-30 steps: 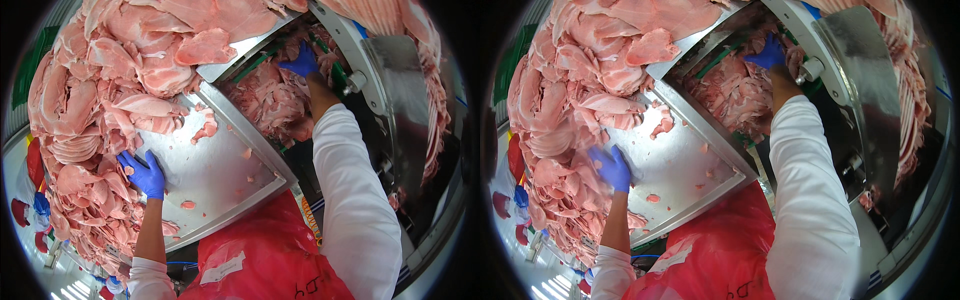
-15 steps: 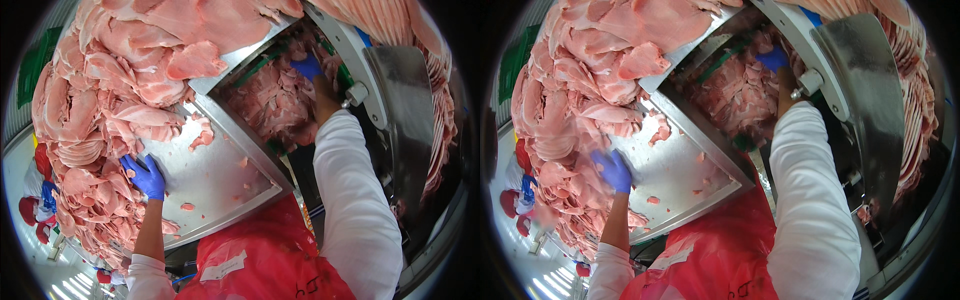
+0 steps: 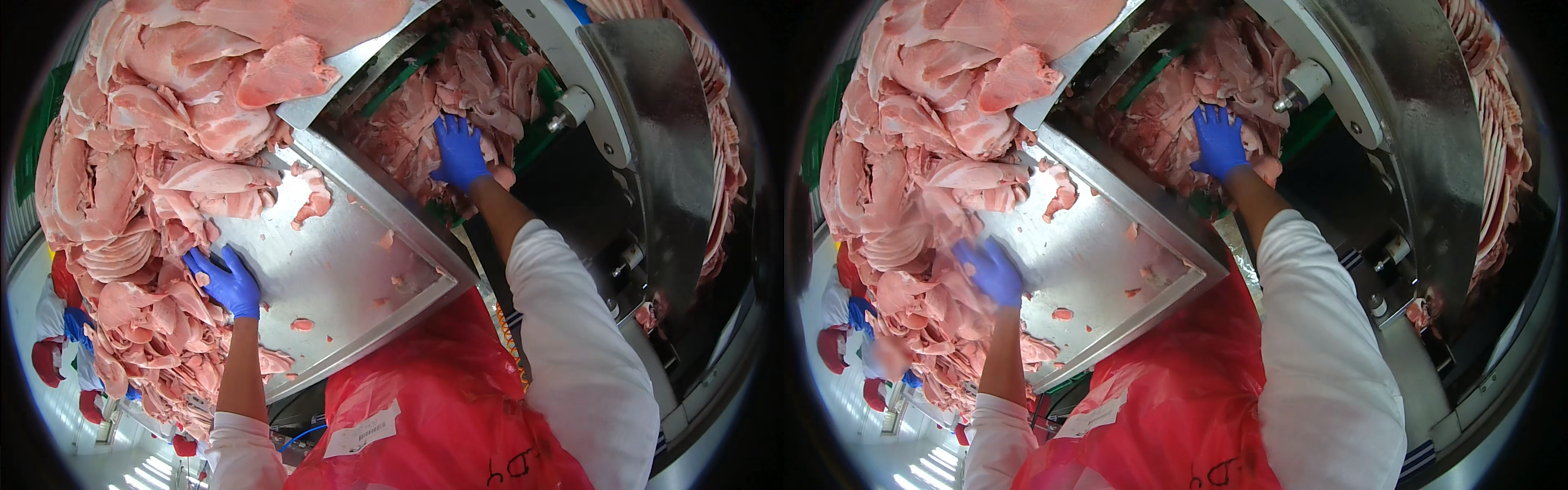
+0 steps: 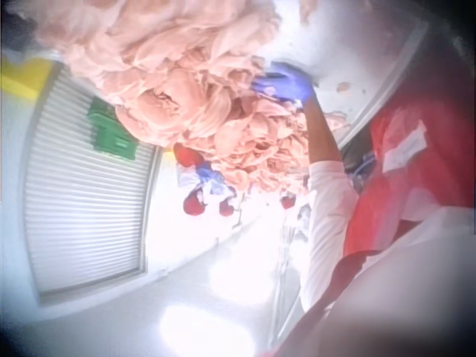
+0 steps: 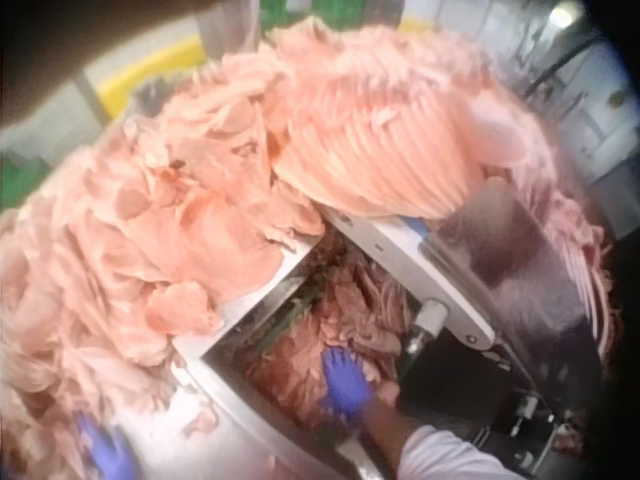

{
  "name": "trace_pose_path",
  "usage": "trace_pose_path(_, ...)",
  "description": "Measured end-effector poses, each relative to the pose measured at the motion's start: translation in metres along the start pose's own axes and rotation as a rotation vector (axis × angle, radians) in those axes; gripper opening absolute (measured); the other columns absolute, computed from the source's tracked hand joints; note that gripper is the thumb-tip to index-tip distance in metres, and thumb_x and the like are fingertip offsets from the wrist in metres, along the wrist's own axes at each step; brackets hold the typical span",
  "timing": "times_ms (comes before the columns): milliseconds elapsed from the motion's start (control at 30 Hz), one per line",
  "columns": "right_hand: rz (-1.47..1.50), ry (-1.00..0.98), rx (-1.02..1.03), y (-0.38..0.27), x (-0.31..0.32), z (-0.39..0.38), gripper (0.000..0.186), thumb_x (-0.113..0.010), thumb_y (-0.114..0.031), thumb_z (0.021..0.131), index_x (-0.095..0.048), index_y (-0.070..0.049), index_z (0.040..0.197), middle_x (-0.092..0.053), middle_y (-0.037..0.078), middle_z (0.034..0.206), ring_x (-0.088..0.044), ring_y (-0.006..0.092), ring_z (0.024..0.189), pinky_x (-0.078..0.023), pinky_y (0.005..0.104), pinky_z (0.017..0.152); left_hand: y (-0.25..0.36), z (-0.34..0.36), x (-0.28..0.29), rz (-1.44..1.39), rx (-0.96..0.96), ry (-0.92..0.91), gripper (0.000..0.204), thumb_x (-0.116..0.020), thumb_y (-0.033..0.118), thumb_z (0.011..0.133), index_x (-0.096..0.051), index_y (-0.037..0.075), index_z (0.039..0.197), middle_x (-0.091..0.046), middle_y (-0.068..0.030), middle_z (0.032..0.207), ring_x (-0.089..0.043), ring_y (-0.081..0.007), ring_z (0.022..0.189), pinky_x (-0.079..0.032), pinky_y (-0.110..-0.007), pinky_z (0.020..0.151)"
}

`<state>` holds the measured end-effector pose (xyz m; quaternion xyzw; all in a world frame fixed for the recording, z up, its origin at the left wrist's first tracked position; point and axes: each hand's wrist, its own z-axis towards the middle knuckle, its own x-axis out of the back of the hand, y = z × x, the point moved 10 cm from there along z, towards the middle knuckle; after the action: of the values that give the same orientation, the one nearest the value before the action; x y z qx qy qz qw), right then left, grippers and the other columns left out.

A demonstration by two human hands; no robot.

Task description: The person places a large piece of raw meat into a meat slicer and operates the machine to slice it. They then collect the sliced meat and place it into a container.

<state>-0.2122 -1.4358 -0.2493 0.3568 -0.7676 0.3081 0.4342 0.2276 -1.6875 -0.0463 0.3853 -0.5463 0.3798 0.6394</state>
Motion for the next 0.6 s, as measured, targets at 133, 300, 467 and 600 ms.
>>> trace_pose_path(133,-0.041,0.046,-0.052,-0.005,0.003,0.019,0.094,-0.088,-0.033,0.065,-0.046,-0.011,0.146,-0.051,0.015,0.143,-0.05,0.0392,0.133,-0.043,0.0632,0.099,-0.006,0.0,-0.003,0.006,0.017,0.003,0.074,-0.055,0.041,0.104,-0.033,-0.008,0.154,-0.031,-0.0364,0.159,-0.03,-0.0499,0.149,-0.023,-0.054,0.124)
trace_pose_path(300,-0.003,0.209,0.028,0.001,0.0,0.037,0.057,-0.079,-0.023,0.072,-0.059,-0.014,0.124,-0.065,0.009,0.113,-0.063,0.0319,0.109,-0.045,0.0561,0.086,0.001,0.002,0.008,-0.049,0.088,0.004,0.075,-0.057,0.041,0.102,-0.033,-0.007,0.155,-0.03,-0.0358,0.16,-0.029,-0.0493,0.15,-0.022,-0.053,0.125)
trace_pose_path(467,0.249,0.249,0.021,0.03,0.001,0.027,0.039,-0.079,-0.022,0.073,-0.064,-0.014,0.108,-0.068,0.011,0.089,-0.068,0.0353,0.088,-0.048,0.0535,0.082,0.023,0.012,0.021,-0.113,0.039,0.026,0.076,-0.06,0.035,0.099,-0.031,-0.005,0.157,-0.028,-0.0354,0.161,-0.028,-0.0487,0.151,-0.021,-0.052,0.125)
trace_pose_path(600,0.442,0.705,-0.113,0.036,0.08,-0.013,0.027,-0.073,-0.013,0.077,-0.064,-0.011,0.102,-0.069,0.015,0.085,-0.068,0.0389,0.08,-0.054,0.0443,0.073,0.027,0.014,0.027,-0.125,0.023,0.02,0.079,-0.063,0.034,0.095,-0.031,-0.005,0.156,-0.029,-0.037,0.16,-0.029,-0.0508,0.149,-0.021,-0.052,0.125)
